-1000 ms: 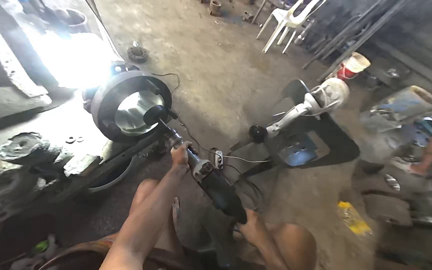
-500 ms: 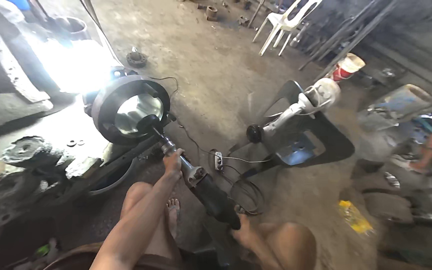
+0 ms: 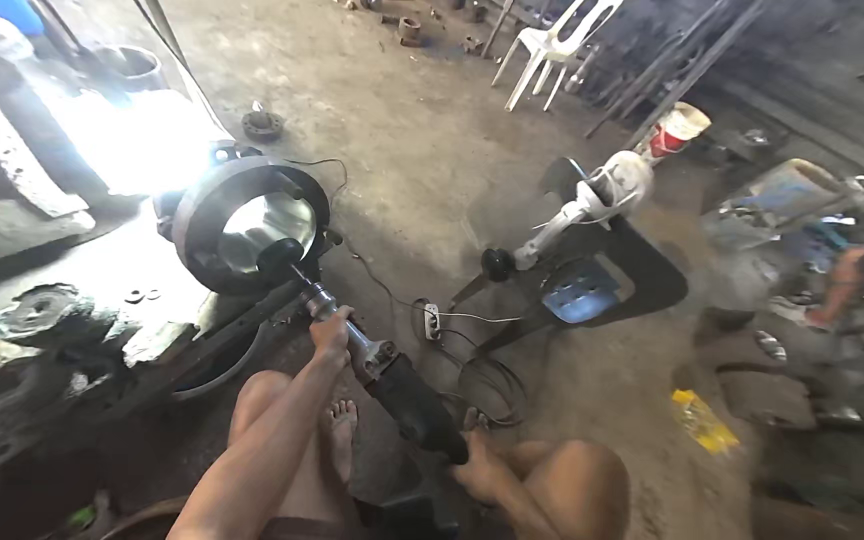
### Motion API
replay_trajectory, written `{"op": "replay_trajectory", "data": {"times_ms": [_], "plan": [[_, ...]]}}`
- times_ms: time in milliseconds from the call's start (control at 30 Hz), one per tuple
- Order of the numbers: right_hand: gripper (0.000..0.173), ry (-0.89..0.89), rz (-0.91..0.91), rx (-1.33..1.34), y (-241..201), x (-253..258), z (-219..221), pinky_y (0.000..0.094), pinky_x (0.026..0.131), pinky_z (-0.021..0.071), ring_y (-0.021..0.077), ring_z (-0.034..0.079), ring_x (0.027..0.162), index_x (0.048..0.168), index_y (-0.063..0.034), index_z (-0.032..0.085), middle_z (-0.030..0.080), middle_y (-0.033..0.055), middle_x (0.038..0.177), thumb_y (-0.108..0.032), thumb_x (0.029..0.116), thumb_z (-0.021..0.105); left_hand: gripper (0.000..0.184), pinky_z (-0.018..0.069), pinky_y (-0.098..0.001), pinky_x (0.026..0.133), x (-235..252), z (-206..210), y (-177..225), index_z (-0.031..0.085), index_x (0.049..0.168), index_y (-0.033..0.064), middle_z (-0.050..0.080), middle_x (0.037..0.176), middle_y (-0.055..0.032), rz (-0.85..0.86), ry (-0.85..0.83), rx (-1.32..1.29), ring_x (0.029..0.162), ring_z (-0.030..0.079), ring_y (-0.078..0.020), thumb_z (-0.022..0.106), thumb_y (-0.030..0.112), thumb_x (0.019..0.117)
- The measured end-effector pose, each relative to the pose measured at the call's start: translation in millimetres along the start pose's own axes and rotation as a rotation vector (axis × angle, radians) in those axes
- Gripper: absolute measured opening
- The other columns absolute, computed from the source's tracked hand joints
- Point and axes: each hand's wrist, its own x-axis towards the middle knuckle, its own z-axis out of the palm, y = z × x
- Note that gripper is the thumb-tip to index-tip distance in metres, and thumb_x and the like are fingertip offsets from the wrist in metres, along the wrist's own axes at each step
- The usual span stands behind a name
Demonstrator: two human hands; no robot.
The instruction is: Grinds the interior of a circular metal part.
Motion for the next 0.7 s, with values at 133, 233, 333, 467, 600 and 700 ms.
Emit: {"op": "replay_trajectory", "data": {"times_ms": [133, 233, 333, 467, 600, 700], "plan": [[0.050, 0.157, 0.022, -0.066, 0, 4, 2, 0.0546, 0.096, 0.0562, 0.0275, 0.071, 0.107, 0.126, -0.0135, 0.068, 0.074, 0.0112, 0.112, -0.034, 0.0822, 0.080, 0.030, 0.0610, -0.0439, 0.056, 14, 17, -4, 0.057, 0.112, -0.0028, 0.066, 0.076, -0.0162, 0.030, -0.115, -0.088, 0.061, 0.068, -0.0273, 0.071, 0.011, 0.0893], [0.047, 0.164, 0.035, -0.088, -1, 5, -1, 0.0545, 0.095, 0.0566, 0.0271, 0.071, 0.107, 0.124, -0.0143, 0.069, 0.074, 0.0107, 0.112, -0.035, 0.0826, 0.079, 0.028, 0.0605, -0.0425, 0.055, 16, 19, -3, 0.057, 0.110, -0.0022, 0.066, 0.074, -0.0155, 0.020, -0.138, -0.119, 0.059, 0.067, -0.0265, 0.071, 0.011, 0.0888], [0.044, 0.062, 0.025, -0.099, -5, 1, -5, 0.0546, 0.094, 0.0563, 0.0280, 0.071, 0.105, 0.120, -0.0109, 0.069, 0.073, 0.0128, 0.110, -0.034, 0.0841, 0.079, 0.032, 0.0616, -0.0439, 0.057, 9, 7, -2, 0.057, 0.113, -0.0018, 0.066, 0.079, -0.0164, 0.005, -0.055, -0.059, 0.061, 0.068, -0.0273, 0.073, 0.012, 0.0883], [0.040, -0.085, -0.024, -0.009, -3, -5, -2, 0.0524, 0.090, 0.0569, 0.0260, 0.071, 0.097, 0.113, -0.0091, 0.071, 0.074, 0.0117, 0.103, -0.034, 0.0831, 0.081, 0.033, 0.0619, -0.0440, 0.057, -8, -13, 2, 0.059, 0.114, -0.0022, 0.067, 0.081, -0.0162, 0.036, 0.042, 0.030, 0.062, 0.068, -0.0266, 0.075, 0.011, 0.0881], [0.040, -0.047, -0.030, 0.017, -4, -3, 4, 0.0512, 0.090, 0.0578, 0.0234, 0.072, 0.096, 0.112, -0.0115, 0.072, 0.075, 0.0089, 0.101, -0.036, 0.0819, 0.082, 0.034, 0.0618, -0.0443, 0.057, -1, -8, 2, 0.056, 0.115, -0.0021, 0.066, 0.081, -0.0162, 0.015, 0.006, 0.019, 0.062, 0.068, -0.0270, 0.073, 0.012, 0.0897], [0.042, 0.089, -0.006, -0.020, -5, -1, 6, 0.0527, 0.091, 0.0573, 0.0256, 0.072, 0.099, 0.114, -0.0107, 0.072, 0.074, 0.0102, 0.103, -0.035, 0.0808, 0.081, 0.034, 0.0609, -0.0429, 0.057, 10, 6, -2, 0.057, 0.116, -0.0025, 0.067, 0.080, -0.0167, 0.015, -0.075, -0.023, 0.063, 0.068, -0.0270, 0.072, 0.013, 0.0897]]}}
